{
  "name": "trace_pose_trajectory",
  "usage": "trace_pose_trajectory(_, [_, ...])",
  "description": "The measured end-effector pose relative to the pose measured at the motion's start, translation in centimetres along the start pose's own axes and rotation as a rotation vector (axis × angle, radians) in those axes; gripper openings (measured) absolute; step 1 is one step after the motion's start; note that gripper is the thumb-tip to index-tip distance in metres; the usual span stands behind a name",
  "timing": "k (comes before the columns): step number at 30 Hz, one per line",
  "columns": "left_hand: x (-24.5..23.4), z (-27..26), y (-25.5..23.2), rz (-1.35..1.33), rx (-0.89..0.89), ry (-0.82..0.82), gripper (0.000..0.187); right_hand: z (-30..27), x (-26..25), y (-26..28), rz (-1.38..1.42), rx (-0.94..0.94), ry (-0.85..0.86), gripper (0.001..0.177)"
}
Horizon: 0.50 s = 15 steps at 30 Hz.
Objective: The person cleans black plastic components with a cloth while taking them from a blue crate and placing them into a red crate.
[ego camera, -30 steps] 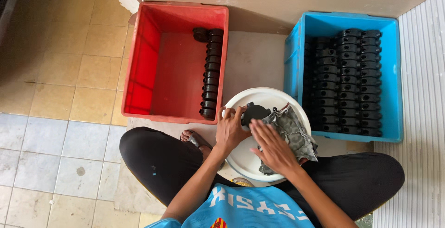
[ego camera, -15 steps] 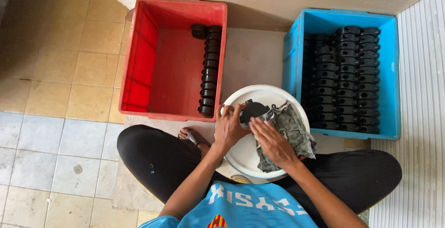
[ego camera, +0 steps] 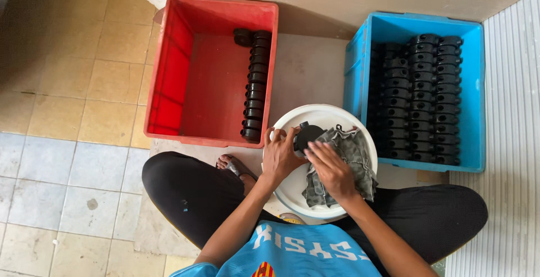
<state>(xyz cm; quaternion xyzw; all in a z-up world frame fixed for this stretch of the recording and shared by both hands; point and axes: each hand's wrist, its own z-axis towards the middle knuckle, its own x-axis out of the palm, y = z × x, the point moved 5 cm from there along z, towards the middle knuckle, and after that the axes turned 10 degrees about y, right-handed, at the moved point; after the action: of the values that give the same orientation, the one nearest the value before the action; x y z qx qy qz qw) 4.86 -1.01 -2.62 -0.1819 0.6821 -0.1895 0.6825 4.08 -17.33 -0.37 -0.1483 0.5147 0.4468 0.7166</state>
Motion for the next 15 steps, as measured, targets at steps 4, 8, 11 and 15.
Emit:
trace_pose_trajectory(4, [-0.9,-0.1,-0.4,-0.009,-0.014,0.03,0.083,-1.7,-0.4,-1.6,-0.001,0.041,-0.089,0.03])
trace_pose_trajectory(8, [0.1,0.0,0.1,0.004,-0.016,0.059,0.089,-0.7,-0.2,-1.8,0.088,0.066,-0.126,0.026])
trace_pose_trajectory(11, [0.3,0.0,0.1,0.024,-0.014,0.049,0.083,0.6,1.1,-1.2,0.109,0.043,-0.124,0.026])
trace_pose_trajectory(15, [-0.2,-0.1,-0.2,0.03,-0.008,0.021,0.075,2.7,-0.8,0.6,0.097,0.048,-0.076,0.036])
